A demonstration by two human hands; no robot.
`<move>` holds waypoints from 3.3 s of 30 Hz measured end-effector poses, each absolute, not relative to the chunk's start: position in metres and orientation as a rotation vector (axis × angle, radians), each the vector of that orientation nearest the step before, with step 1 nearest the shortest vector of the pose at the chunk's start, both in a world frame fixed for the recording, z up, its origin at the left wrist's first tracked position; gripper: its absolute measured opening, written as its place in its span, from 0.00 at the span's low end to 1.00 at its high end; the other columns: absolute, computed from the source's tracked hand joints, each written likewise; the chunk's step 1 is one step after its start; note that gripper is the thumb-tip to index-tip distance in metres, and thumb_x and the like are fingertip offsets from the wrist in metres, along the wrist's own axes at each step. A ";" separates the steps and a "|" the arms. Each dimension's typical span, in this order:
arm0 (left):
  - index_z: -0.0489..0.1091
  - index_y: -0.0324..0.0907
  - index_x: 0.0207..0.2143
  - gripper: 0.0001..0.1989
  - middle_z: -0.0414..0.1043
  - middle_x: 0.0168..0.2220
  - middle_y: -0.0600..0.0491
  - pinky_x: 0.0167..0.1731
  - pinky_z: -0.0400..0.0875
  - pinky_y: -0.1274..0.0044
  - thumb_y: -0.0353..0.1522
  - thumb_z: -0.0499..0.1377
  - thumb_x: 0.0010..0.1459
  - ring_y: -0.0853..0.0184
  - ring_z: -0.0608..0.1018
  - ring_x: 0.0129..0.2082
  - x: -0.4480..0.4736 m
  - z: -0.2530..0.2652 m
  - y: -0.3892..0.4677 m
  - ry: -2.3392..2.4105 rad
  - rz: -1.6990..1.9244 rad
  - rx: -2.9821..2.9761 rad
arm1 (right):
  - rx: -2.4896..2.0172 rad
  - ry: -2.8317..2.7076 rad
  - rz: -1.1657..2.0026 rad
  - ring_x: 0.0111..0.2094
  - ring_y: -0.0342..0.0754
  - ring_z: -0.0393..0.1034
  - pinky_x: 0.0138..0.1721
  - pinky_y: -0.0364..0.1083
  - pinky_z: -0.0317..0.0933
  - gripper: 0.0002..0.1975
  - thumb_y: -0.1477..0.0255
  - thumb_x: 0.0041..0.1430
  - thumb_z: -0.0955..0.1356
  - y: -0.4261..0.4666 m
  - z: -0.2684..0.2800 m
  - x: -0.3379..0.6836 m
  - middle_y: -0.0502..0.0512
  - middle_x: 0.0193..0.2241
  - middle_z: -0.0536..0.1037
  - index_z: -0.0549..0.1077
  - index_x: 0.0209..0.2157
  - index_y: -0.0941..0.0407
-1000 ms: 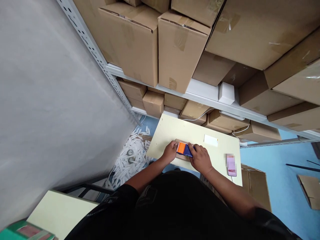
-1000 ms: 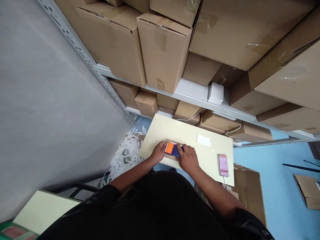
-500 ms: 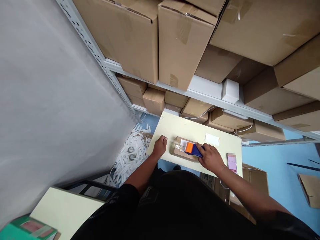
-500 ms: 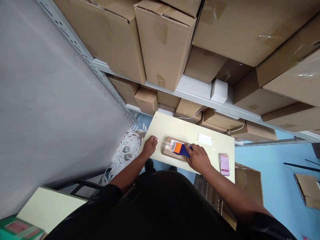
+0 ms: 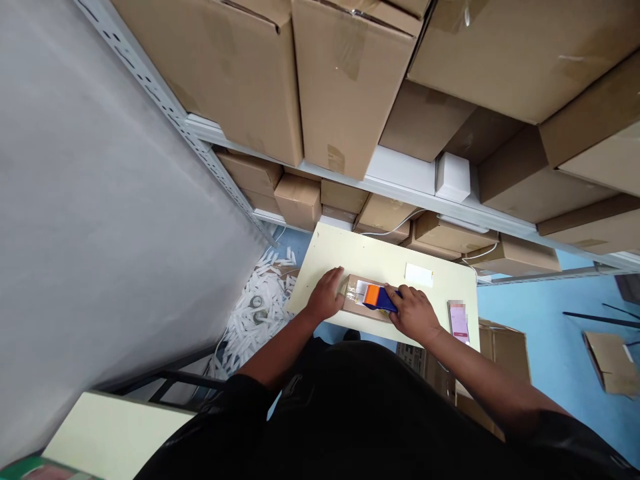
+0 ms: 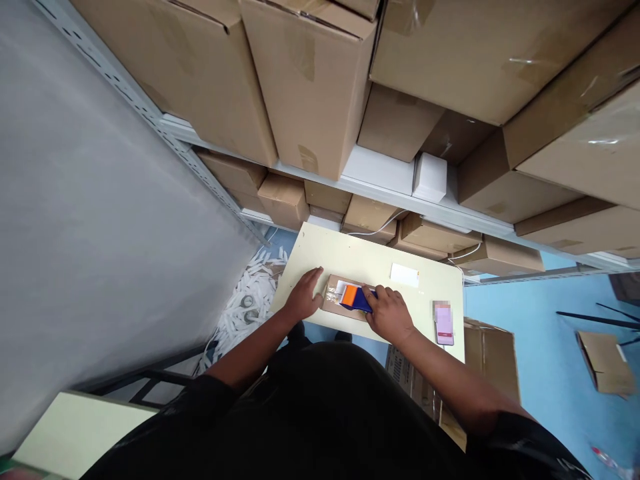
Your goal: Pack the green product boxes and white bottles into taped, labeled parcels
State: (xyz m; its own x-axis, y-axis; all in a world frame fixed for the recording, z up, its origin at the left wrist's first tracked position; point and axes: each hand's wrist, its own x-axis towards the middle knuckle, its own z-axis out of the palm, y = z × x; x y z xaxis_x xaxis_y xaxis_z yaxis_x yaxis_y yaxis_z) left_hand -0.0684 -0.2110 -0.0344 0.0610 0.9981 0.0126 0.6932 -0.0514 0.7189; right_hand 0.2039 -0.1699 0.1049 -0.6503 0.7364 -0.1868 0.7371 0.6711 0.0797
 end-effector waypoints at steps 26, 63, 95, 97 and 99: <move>0.46 0.32 0.74 0.54 0.45 0.75 0.36 0.73 0.44 0.58 0.55 0.61 0.60 0.49 0.47 0.76 -0.048 -0.022 -0.202 1.434 0.270 2.474 | 1.165 2.602 0.032 0.46 0.61 0.69 0.48 0.55 0.63 0.36 0.68 0.62 0.67 -0.157 0.080 0.407 0.67 0.49 0.73 0.60 0.71 0.56; 0.45 0.46 0.75 0.41 0.65 0.68 0.40 0.53 0.76 0.63 0.42 0.56 0.65 0.55 0.75 0.61 -0.042 -0.053 -0.252 1.506 0.779 1.336 | 2.135 2.447 -1.264 0.54 0.53 0.73 0.51 0.53 0.70 0.33 0.64 0.67 0.62 -0.238 -0.033 0.271 0.62 0.60 0.73 0.54 0.71 0.55; 0.71 0.42 0.35 0.24 0.75 0.30 0.50 0.28 0.75 0.74 0.54 0.54 0.65 0.64 0.78 0.29 0.131 0.048 -0.148 1.329 0.231 1.061 | 2.825 1.729 -1.046 0.45 0.57 0.76 0.48 0.51 0.67 0.20 0.66 0.59 0.67 -0.214 -0.046 0.366 0.61 0.45 0.81 0.72 0.52 0.56; 0.70 0.41 0.35 0.26 0.74 0.29 0.50 0.25 0.73 0.76 0.55 0.55 0.64 0.67 0.77 0.27 0.151 0.043 -0.127 1.295 0.181 0.868 | 2.976 1.715 -1.077 0.45 0.58 0.76 0.48 0.53 0.68 0.21 0.67 0.57 0.67 -0.232 -0.035 0.355 0.61 0.44 0.80 0.71 0.53 0.55; 0.71 0.39 0.35 0.25 0.73 0.28 0.50 0.23 0.70 0.78 0.53 0.56 0.65 0.69 0.75 0.25 0.165 0.040 -0.111 1.235 0.142 0.835 | 3.083 1.800 -1.074 0.47 0.59 0.74 0.51 0.56 0.69 0.23 0.67 0.56 0.67 -0.248 -0.028 0.345 0.63 0.47 0.78 0.69 0.54 0.56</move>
State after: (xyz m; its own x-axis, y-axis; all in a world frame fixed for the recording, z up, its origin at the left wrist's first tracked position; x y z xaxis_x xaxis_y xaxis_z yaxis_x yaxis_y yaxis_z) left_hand 0.1653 -0.1113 0.0401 0.3611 0.5208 -0.7735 0.3312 0.7037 0.6285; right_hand 0.3449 -0.2477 -0.0284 0.4209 0.8912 -0.1692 0.5724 -0.4056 -0.7127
